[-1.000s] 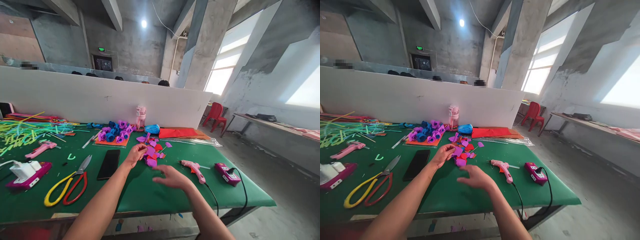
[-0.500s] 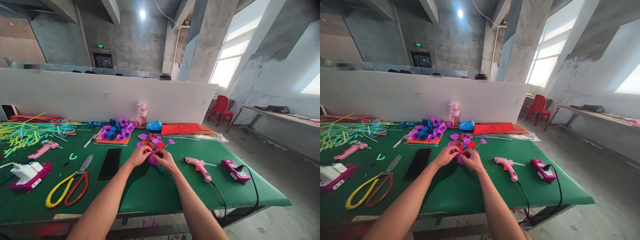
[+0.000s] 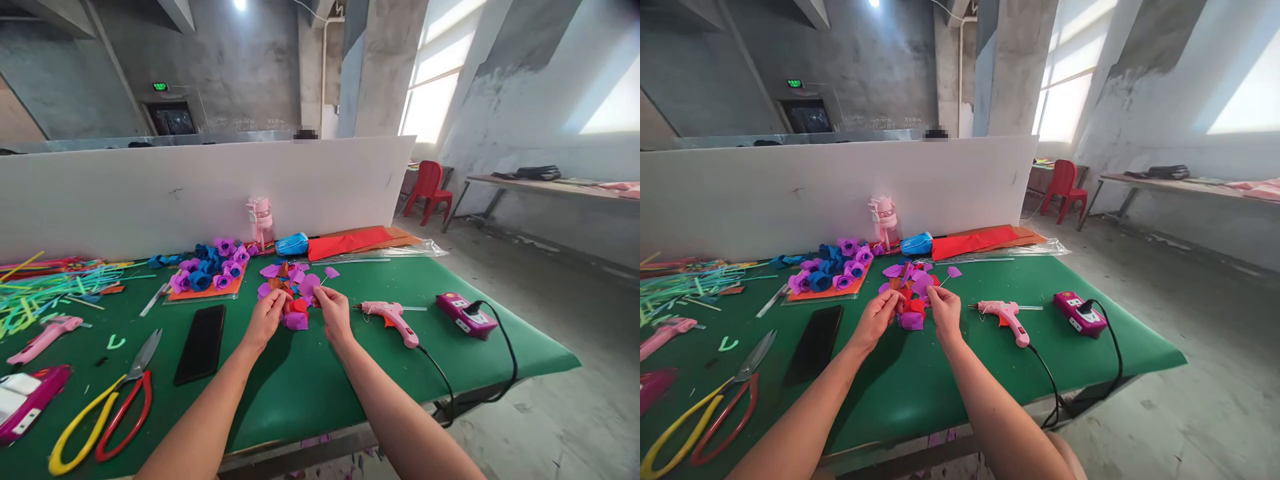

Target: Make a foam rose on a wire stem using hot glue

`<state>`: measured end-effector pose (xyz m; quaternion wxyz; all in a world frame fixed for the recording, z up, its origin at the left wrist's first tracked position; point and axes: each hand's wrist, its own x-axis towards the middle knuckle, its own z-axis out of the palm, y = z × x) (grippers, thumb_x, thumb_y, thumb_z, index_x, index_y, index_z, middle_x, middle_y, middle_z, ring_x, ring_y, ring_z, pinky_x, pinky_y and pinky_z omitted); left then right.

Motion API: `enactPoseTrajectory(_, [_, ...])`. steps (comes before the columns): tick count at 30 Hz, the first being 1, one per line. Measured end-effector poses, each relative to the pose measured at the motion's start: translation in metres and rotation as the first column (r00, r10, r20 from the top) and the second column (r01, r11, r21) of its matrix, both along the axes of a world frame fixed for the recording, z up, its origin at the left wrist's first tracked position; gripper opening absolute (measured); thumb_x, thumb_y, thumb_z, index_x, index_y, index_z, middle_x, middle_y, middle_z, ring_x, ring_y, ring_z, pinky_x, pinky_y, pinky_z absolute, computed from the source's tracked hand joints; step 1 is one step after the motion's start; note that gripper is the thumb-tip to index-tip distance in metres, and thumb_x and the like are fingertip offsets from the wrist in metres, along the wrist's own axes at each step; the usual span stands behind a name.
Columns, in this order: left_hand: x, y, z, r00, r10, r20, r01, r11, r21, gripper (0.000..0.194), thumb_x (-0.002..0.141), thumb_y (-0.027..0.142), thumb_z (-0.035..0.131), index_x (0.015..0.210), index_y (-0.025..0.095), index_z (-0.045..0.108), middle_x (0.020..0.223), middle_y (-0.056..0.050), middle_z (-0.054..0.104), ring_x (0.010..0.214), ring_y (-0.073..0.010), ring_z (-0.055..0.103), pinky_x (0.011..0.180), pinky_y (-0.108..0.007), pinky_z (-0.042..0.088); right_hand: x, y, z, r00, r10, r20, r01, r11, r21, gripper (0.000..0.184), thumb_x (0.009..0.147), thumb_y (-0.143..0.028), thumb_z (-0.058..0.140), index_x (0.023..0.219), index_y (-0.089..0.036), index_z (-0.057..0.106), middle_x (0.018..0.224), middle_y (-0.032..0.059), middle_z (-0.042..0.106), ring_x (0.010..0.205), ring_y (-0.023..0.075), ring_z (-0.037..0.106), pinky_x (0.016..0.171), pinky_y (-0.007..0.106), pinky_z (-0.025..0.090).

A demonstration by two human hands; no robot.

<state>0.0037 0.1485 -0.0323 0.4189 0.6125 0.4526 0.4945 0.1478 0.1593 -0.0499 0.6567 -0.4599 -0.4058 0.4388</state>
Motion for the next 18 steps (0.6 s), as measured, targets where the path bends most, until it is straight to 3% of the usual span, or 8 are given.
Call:
enactPoseTrajectory(4, [0.009,-0.002,-0.004,0.986,-0.085,0.147,0.100,0.990,-0.098,0.024,0.080,0.042,0.051,0.088,0.019,0.049,0.055,0.005,0.054,0.038,-0.0047,0.030,0.039,-0.017,0.020,0.001,-0.001,0.004,0.995,-0.050,-0.083,0.048,0.998,-0.028,0.027,0.068,-0.039,0.058,0.063,-0.014,0.066,0.052,0.0007,0.060,0.049,0.0110,0.052,0.048,0.022,0.041])
enactPoseTrajectory(8, [0.015,-0.003,-0.008,0.969,-0.079,0.236,0.112,0.985,-0.130,0.022,0.079,0.039,0.055,0.080,0.019,0.045,0.062,0.004,0.058,0.046,-0.0063,0.042,0.045,-0.017,0.031,0.002,-0.002,0.006,0.992,-0.053,-0.111,0.047,0.997,-0.056,0.025,0.067,-0.036,0.059,0.063,-0.014,0.068,0.052,0.0009,0.061,0.051,0.0122,0.056,0.049,0.021,0.042])
enactPoseTrajectory(11, [0.016,-0.001,-0.012,0.968,-0.072,0.240,0.108,0.984,-0.140,0.022,0.075,0.037,0.061,0.076,0.017,0.050,0.067,0.002,0.056,0.058,-0.0080,0.048,0.054,-0.019,0.037,0.002,-0.003,0.005,0.994,-0.030,-0.105,0.025,0.998,-0.056,0.023,0.067,-0.035,0.060,0.063,-0.015,0.069,0.055,0.0016,0.063,0.053,0.0133,0.058,0.050,0.022,0.043])
enactPoseTrajectory(18, [0.016,0.001,-0.016,0.973,-0.081,0.217,0.112,0.985,-0.135,0.021,0.071,0.034,0.066,0.071,0.016,0.055,0.061,0.005,0.045,0.054,-0.0059,0.037,0.051,-0.018,0.028,0.000,-0.005,0.004,0.997,0.018,-0.079,-0.020,1.000,-0.021,0.023,0.069,-0.035,0.059,0.060,-0.016,0.068,0.054,0.0012,0.063,0.053,0.0130,0.057,0.049,0.022,0.042])
